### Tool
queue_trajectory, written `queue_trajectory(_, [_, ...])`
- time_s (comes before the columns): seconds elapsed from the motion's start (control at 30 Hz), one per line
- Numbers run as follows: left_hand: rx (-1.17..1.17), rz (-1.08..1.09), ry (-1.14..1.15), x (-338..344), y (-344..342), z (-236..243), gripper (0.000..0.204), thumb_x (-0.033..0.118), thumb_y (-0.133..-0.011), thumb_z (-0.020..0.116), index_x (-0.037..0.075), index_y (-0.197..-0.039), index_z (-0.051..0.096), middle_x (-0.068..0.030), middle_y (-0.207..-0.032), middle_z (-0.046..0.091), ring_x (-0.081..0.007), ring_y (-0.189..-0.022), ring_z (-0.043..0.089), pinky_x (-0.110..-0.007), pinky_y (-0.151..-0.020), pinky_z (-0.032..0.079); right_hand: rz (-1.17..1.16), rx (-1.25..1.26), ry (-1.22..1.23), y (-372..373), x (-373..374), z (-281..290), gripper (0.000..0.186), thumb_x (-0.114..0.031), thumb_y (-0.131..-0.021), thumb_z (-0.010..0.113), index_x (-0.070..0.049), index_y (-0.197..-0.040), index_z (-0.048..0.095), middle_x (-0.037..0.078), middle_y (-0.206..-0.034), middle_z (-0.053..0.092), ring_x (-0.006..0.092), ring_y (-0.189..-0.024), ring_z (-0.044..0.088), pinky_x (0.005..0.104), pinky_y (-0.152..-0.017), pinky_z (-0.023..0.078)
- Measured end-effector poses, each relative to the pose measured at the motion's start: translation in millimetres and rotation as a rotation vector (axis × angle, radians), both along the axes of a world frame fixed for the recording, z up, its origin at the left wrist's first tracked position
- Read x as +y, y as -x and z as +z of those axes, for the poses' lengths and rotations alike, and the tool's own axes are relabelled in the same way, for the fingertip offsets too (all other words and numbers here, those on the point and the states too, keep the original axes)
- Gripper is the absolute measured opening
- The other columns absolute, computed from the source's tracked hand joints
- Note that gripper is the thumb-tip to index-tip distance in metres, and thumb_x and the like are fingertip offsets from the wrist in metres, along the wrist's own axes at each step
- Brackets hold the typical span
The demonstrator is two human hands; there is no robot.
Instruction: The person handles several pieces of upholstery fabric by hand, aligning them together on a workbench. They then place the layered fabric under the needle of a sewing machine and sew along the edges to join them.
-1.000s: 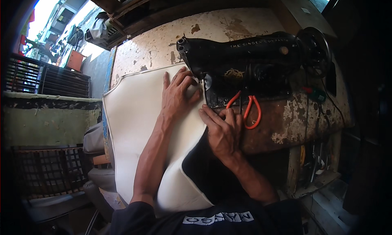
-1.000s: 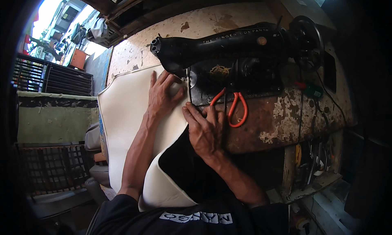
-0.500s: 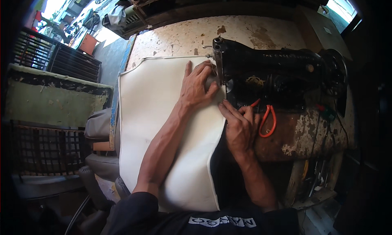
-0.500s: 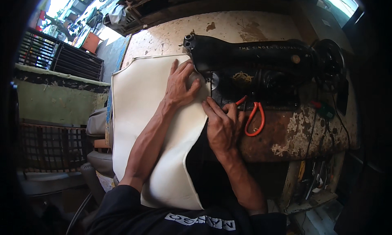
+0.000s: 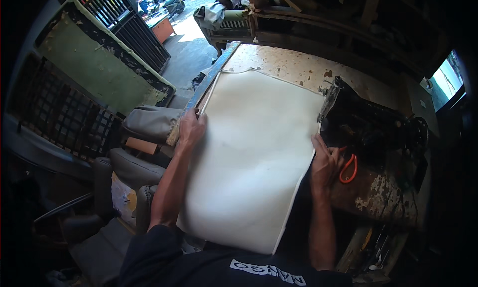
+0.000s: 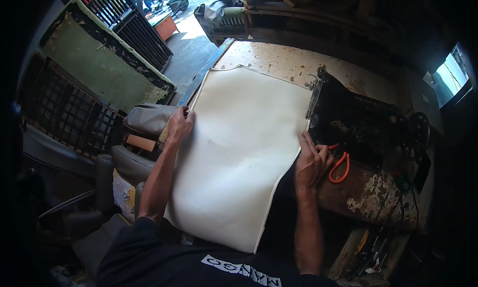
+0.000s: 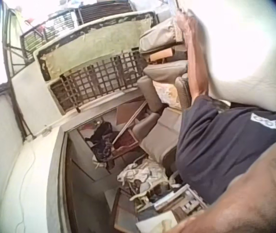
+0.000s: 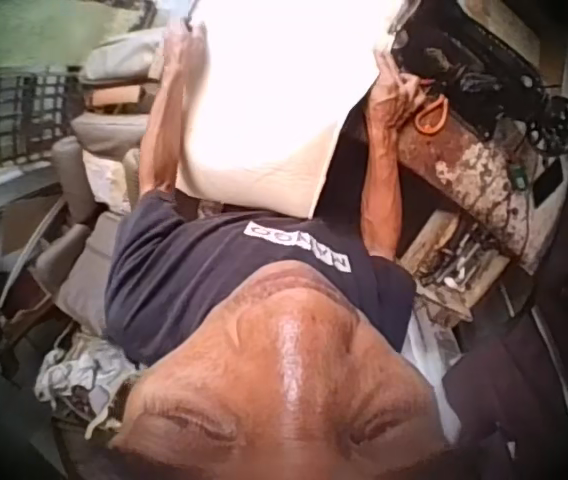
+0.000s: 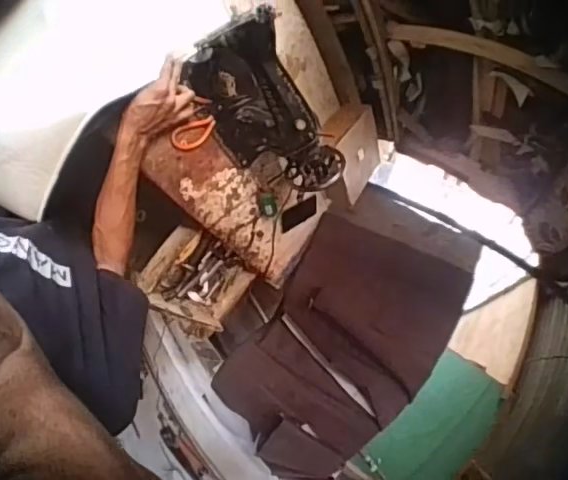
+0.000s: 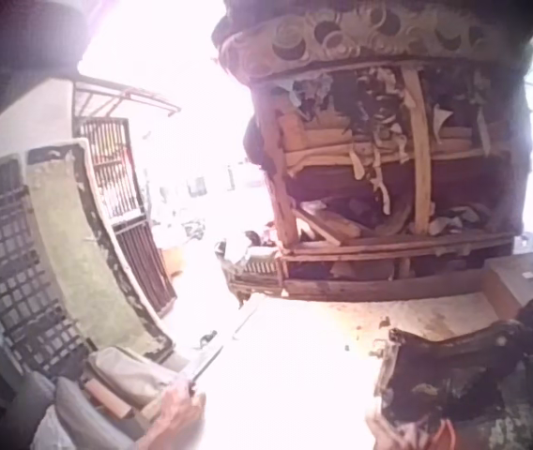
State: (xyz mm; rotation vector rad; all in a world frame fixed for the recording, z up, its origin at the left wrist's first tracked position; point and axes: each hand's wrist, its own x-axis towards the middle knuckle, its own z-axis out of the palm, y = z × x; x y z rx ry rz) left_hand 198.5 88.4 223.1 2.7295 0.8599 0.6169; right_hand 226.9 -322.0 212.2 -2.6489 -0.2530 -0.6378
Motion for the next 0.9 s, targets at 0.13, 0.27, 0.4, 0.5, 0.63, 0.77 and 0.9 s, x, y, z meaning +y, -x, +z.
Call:
queue_trajectory(0.13, [0.045, -0.144, 0.338, 4.8, 10.2, 18.4, 0.035, 0.031, -0.091, 0.070, 0.000, -0.109, 0.067, -0.0161, -0.093, 0.072, -0.0290, -0.087, 0.068, -0.041, -0.081, 0.052, 0.031, -0.025, 0.111, 28.3, -0.5, 1.0, 0.044, -0.007, -0.096, 0.054, -0.013, -0.139, 0.061, 0.001, -0.137, 0.066, 0.0217, -0.098, 0.056, 0.0444, -0.099, 0.041])
queue_trajectory(0.27, [-0.067, -0.150, 0.443, 12.4, -4.5, 46.1, 0.031, 0.029, -0.094, 0.069, 0.000, -0.102, 0.068, -0.0141, -0.087, 0.071, -0.0207, -0.081, 0.067, -0.036, -0.077, 0.052, 0.162, 0.194, -0.175, 117.1, 9.8, 23.1, 0.056, -0.012, -0.092, 0.062, 0.002, -0.144, 0.048, 0.017, -0.118, 0.065, 0.0366, -0.112, 0.056, 0.0496, -0.102, 0.041])
queue_trajectory(0.4, [-0.055, -0.239, 0.370, 18.0, -31.1, 56.7, 0.028, 0.026, -0.093, 0.067, 0.000, -0.104, 0.066, -0.0226, -0.098, 0.073, -0.0365, -0.094, 0.072, -0.045, -0.085, 0.053, 0.084, 0.382, -0.791, 209.6, 28.0, -28.4, 0.053, -0.019, -0.089, 0.068, 0.002, -0.136, 0.055, 0.024, -0.114, 0.064, 0.0459, -0.117, 0.056, 0.0522, -0.102, 0.044])
queue_trajectory(0.5, [-0.020, -0.244, 0.322, 14.0, -41.4, 50.8, 0.029, 0.027, -0.092, 0.067, 0.000, -0.105, 0.066, -0.0233, -0.099, 0.073, -0.0380, -0.096, 0.071, -0.045, -0.086, 0.052, 0.070, 0.639, -0.836, 222.6, 24.5, -59.5, 0.046, -0.017, -0.091, 0.065, 0.002, -0.132, 0.058, 0.024, -0.114, 0.065, 0.0448, -0.114, 0.059, 0.0506, -0.099, 0.047])
queue_trajectory(0.63, [-0.005, -0.215, 0.294, 20.8, -33.6, 55.3, 0.031, 0.028, -0.095, 0.064, 0.000, -0.110, 0.066, -0.0244, -0.102, 0.072, -0.0396, -0.097, 0.070, -0.045, -0.087, 0.052, 0.250, 0.804, -0.811, 234.5, 7.6, -90.3, 0.037, -0.014, -0.093, 0.062, 0.001, -0.126, 0.061, 0.024, -0.113, 0.066, 0.0433, -0.109, 0.063, 0.0484, -0.095, 0.051])
queue_trajectory(0.77, [0.059, -0.249, 0.180, 32.7, -22.0, 49.8, 0.035, 0.032, -0.097, 0.060, 0.000, -0.108, 0.067, -0.0240, -0.102, 0.072, -0.0412, -0.096, 0.070, -0.047, -0.086, 0.052, 0.386, 0.861, -0.664, 237.7, -8.4, -92.7, 0.030, -0.014, -0.096, 0.059, 0.001, -0.121, 0.065, 0.025, -0.114, 0.067, 0.0417, -0.106, 0.066, 0.0469, -0.092, 0.054])
queue_trajectory(0.9, [0.160, -0.275, 0.112, 24.9, -12.6, 15.9, 0.033, 0.031, -0.097, 0.062, 0.000, -0.104, 0.066, -0.0245, -0.101, 0.072, -0.0414, -0.099, 0.069, -0.047, -0.087, 0.051, 0.224, 0.930, -0.676, 218.8, -20.1, -65.9, 0.031, -0.020, -0.096, 0.064, 0.002, -0.118, 0.068, 0.026, -0.111, 0.071, 0.0390, -0.105, 0.070, 0.0464, -0.091, 0.055])
